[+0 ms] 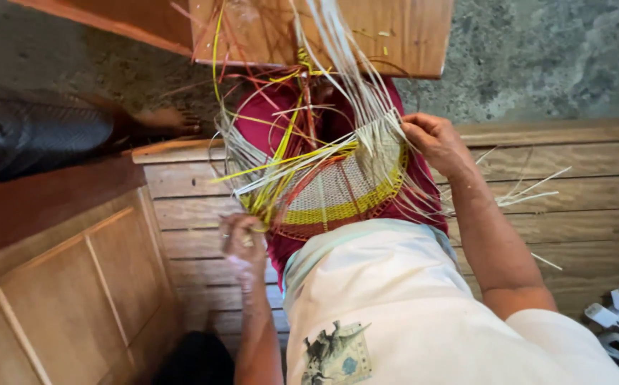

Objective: Weaving a basket using thin strips of material

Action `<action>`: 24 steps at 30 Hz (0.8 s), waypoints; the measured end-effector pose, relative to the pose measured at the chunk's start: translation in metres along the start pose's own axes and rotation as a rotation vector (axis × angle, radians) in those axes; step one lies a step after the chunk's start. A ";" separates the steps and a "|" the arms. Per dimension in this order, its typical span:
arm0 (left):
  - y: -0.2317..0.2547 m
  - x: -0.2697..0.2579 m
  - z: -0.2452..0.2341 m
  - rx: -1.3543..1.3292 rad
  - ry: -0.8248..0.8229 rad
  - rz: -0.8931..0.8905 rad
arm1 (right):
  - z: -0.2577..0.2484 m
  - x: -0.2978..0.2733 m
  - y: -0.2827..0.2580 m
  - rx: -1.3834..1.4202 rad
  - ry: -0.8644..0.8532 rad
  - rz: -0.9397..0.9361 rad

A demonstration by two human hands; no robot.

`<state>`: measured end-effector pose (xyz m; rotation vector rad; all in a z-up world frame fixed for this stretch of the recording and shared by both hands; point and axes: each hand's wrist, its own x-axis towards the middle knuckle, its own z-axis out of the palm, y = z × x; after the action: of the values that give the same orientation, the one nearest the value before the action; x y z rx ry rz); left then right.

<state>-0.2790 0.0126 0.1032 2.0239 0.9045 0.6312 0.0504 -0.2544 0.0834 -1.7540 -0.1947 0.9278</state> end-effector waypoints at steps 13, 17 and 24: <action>-0.069 -0.016 -0.059 0.816 -0.177 -0.391 | 0.001 0.007 0.004 0.023 0.000 0.024; -0.077 0.022 -0.122 1.166 -0.074 -0.379 | 0.000 0.002 0.002 0.029 0.016 0.031; 0.047 0.063 -0.069 -0.823 0.182 -0.149 | 0.006 -0.003 -0.018 -0.037 0.005 -0.007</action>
<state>-0.2705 0.0751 0.1872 1.1689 0.7201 0.9262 0.0500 -0.2446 0.0993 -1.7887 -0.2159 0.9204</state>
